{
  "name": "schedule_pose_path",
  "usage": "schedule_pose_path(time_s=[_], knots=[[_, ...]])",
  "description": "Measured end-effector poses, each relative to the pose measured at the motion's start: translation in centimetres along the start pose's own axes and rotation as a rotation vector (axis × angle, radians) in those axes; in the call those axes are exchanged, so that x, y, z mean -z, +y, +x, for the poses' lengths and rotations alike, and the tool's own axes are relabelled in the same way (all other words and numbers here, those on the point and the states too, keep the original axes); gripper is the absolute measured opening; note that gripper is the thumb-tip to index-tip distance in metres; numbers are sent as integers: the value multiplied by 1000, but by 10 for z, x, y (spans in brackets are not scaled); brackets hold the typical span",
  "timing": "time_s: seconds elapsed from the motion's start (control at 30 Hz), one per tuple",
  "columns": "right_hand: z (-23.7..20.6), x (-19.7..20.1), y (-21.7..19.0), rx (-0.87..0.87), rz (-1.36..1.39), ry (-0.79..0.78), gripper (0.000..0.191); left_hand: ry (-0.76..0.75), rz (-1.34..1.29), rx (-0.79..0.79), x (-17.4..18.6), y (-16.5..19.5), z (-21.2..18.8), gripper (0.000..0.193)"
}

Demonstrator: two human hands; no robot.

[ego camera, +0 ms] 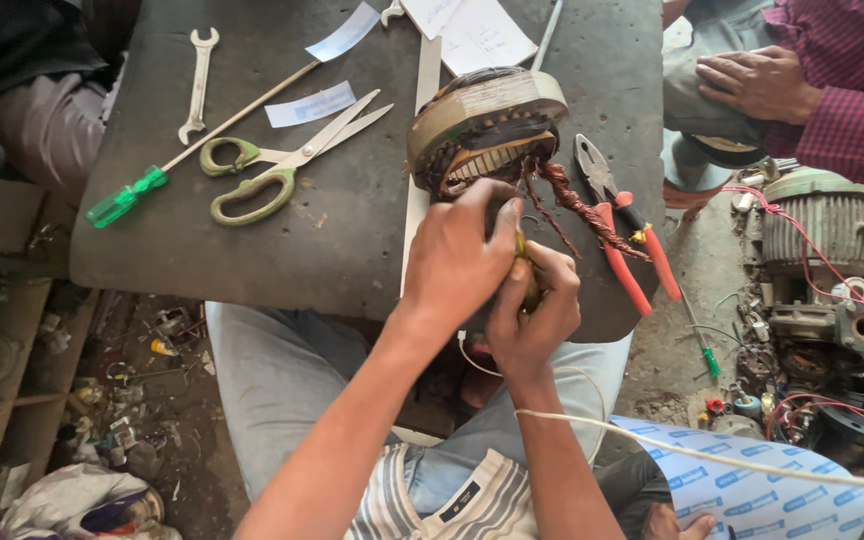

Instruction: The person uses a screwdriver to pry and adjust copper windings inside a motor stator. They repeatedly insert the tool into the slots and manipulate the wires while holding the stator steady with their other hand.

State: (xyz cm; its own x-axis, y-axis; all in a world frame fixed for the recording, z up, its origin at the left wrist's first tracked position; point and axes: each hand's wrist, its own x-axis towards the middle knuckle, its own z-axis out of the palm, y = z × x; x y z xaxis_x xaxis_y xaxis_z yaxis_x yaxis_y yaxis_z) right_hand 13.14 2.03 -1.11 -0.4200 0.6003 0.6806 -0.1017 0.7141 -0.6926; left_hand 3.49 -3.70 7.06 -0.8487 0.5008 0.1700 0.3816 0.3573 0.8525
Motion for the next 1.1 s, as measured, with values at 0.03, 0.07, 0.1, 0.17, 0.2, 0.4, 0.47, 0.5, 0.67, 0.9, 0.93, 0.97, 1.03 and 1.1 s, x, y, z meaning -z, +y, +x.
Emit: schedule_pose_path(time_s=[0.03, 0.07, 0.1, 0.17, 0.2, 0.4, 0.47, 0.5, 0.67, 0.9, 0.93, 0.97, 1.03, 1.1], knots=[[-2, -1, 1, -14, 15, 5, 19, -10, 68, 20, 2, 2, -4, 25], [-3, -1, 1, -27, 29, 11, 20, -14, 135, 4, 4, 4, -5, 24], [-3, 0, 2, -10, 5, 26, 20, -19, 199, -12, 5, 7, -7, 23], [-2, 1, 2, 22, -40, 56, 21, -11, 288, -46, 6, 10, -9, 21], [0, 4, 2, 101, -96, 17, 21, 3, 312, -70, 7, 12, -9, 20], [15, 25, -18, 82, -368, -95, 33, 155, 233, -250, 6, 14, -16, 16], [24, 29, -21, 13, -393, -140, 35, 135, 207, -248, 6, 14, -13, 15], [27, 32, -22, 23, -389, -142, 35, 112, 210, -232, 7, 14, -11, 15], [33, 32, -25, 92, -405, -115, 34, 20, 242, -176, 12, 13, -1, 16], [24, 29, -21, -66, -221, -147, 25, -64, -95, 29, 5, -5, -2, 23], [23, 29, -19, -71, -206, -165, 23, -93, -158, 69, 3, -10, -2, 25], [23, 29, -18, -73, -189, -181, 22, -47, -155, -11, 0, -13, -2, 25], [23, 30, -15, -243, -167, -200, 22, 44, -145, -170, -7, -18, -2, 26], [26, 31, -12, -368, -104, -229, 22, -119, -355, 123, -12, -22, 0, 31]])
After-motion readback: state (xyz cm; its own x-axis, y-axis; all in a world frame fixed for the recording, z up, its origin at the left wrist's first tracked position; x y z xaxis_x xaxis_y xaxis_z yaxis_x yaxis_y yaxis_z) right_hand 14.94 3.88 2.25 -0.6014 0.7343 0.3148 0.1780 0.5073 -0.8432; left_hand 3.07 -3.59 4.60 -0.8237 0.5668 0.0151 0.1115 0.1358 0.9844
